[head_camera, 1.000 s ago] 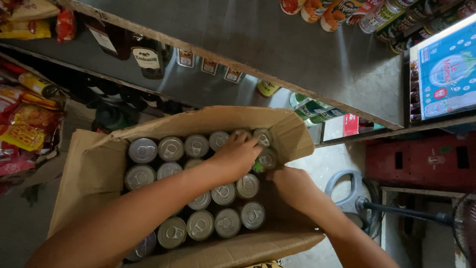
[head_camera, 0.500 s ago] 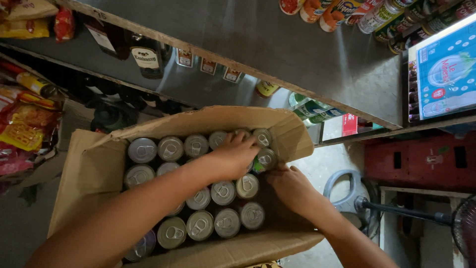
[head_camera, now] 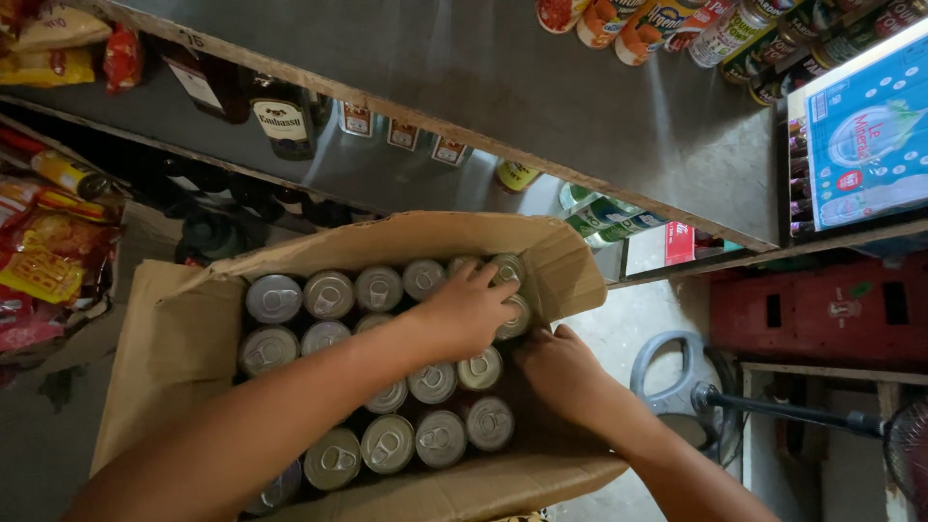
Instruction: Transferring various canned food items from a cardboard box onto grocery store shelves.
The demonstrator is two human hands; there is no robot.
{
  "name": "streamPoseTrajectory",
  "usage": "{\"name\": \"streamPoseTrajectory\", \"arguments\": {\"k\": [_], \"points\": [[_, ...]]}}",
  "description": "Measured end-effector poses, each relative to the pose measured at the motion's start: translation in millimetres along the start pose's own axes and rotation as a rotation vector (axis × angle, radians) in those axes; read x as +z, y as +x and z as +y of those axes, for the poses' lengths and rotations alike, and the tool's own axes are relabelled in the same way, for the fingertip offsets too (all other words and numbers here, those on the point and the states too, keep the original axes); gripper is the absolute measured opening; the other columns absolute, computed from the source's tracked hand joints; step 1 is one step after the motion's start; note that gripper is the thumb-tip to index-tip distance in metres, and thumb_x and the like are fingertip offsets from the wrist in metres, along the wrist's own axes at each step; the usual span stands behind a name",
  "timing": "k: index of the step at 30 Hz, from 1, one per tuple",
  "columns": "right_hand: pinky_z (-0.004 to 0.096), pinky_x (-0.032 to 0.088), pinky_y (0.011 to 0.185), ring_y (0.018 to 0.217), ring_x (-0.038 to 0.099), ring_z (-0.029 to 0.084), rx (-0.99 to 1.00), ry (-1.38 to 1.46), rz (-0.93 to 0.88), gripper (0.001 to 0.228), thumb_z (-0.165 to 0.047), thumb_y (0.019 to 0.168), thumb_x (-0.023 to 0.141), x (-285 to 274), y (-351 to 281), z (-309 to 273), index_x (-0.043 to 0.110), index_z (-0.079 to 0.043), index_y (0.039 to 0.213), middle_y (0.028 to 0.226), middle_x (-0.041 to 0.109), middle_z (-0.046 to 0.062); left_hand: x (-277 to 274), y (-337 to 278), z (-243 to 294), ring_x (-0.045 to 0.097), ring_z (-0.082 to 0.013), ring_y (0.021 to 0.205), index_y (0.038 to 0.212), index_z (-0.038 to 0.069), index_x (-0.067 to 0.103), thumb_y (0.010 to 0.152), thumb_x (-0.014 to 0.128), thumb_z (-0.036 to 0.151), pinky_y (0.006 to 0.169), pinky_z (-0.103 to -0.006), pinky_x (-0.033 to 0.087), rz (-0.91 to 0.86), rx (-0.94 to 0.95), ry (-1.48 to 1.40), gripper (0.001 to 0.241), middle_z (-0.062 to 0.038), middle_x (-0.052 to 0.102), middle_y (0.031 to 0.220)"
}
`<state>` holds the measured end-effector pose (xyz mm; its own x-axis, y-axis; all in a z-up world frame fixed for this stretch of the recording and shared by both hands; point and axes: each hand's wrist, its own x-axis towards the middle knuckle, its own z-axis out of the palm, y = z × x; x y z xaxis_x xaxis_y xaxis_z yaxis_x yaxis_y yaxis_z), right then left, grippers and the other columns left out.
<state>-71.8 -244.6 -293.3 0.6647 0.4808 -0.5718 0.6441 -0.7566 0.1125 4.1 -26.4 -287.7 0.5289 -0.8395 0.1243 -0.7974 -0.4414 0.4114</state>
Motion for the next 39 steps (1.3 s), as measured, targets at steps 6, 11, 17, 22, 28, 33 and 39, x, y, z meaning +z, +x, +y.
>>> {"name": "streamPoseTrajectory", "arguments": {"k": [6, 11, 17, 22, 28, 33, 39], "points": [[0.045, 0.044, 0.085, 0.115, 0.056, 0.028, -0.021, 0.102, 0.176, 0.035, -0.016, 0.083, 0.059, 13, 2, 5, 0.064, -0.010, 0.117, 0.120, 0.066, 0.010, 10, -4, -5, 0.050, -0.0437, 0.127, 0.118, 0.012, 0.070, 0.078, 0.062, 0.007, 0.109, -0.0597, 0.036, 0.067, -0.054, -0.013, 0.041, -0.018, 0.059, 0.130], [0.048, 0.044, 0.089, 0.120, 0.054, 0.031, -0.024, 0.150, 0.196, 0.036, -0.015, 0.082, 0.058, 7, 5, 6, 0.064, -0.011, 0.117, 0.123, 0.065, 0.010, 9, -3, -6, 0.049, -0.0477, 0.122, 0.122, 0.009, 0.067, 0.078, 0.065, 0.011, 0.106, -0.0617, 0.035, 0.088, -0.038, -0.053, 0.043, -0.021, 0.058, 0.129], [0.050, 0.046, 0.089, 0.116, 0.060, 0.030, 0.016, 0.234, 0.063, 0.023, -0.021, 0.089, 0.059, -22, -6, 3, 0.067, -0.015, 0.111, 0.116, 0.068, 0.009, 0, -3, -7, 0.049, -0.0486, 0.122, 0.124, 0.006, 0.064, 0.084, 0.065, 0.011, 0.105, -0.0624, 0.035, 0.034, -0.011, 0.005, 0.040, -0.021, 0.058, 0.128], [0.049, 0.050, 0.092, 0.109, 0.064, 0.035, 0.006, 0.309, -0.114, 0.031, -0.033, 0.096, 0.060, -108, -41, 5, 0.062, -0.014, 0.120, 0.114, 0.067, 0.013, -73, 1, 8, 0.049, -0.0469, 0.123, 0.119, 0.004, 0.062, 0.083, 0.068, 0.014, 0.104, -0.0580, 0.038, 0.155, 0.019, 0.015, 0.038, -0.022, 0.057, 0.129], [0.049, 0.048, 0.090, 0.110, 0.060, 0.039, -0.142, 0.408, 0.207, 0.054, -0.025, 0.087, 0.070, -209, -87, 26, 0.057, -0.012, 0.138, 0.114, 0.066, 0.016, -180, 7, 36, 0.054, -0.0386, 0.119, 0.120, 0.005, 0.060, 0.093, 0.064, 0.013, 0.097, -0.0514, 0.043, 0.412, 0.143, -0.098, 0.029, -0.016, 0.059, 0.124], [0.045, 0.050, 0.095, 0.113, 0.064, 0.034, -0.111, 0.305, 0.709, 0.049, -0.013, 0.084, 0.070, -269, -112, 53, 0.063, -0.010, 0.132, 0.125, 0.068, 0.013, -258, 12, 51, 0.059, -0.0364, 0.115, 0.119, 0.007, 0.060, 0.089, 0.065, 0.010, 0.098, -0.0491, 0.046, 0.686, 0.206, 0.091, 0.031, -0.013, 0.061, 0.120], [0.033, 0.057, 0.075, 0.093, 0.073, 0.021, 0.071, 0.494, 1.226, 0.027, -0.004, 0.090, 0.064, -362, -147, 91, 0.070, -0.009, 0.116, 0.108, 0.074, 0.007, -344, 25, 68, 0.060, -0.0377, 0.112, 0.119, 0.007, 0.059, 0.092, 0.064, 0.006, 0.096, -0.0480, 0.048, 0.878, 0.272, 0.100, 0.027, -0.014, 0.061, 0.117]]}}
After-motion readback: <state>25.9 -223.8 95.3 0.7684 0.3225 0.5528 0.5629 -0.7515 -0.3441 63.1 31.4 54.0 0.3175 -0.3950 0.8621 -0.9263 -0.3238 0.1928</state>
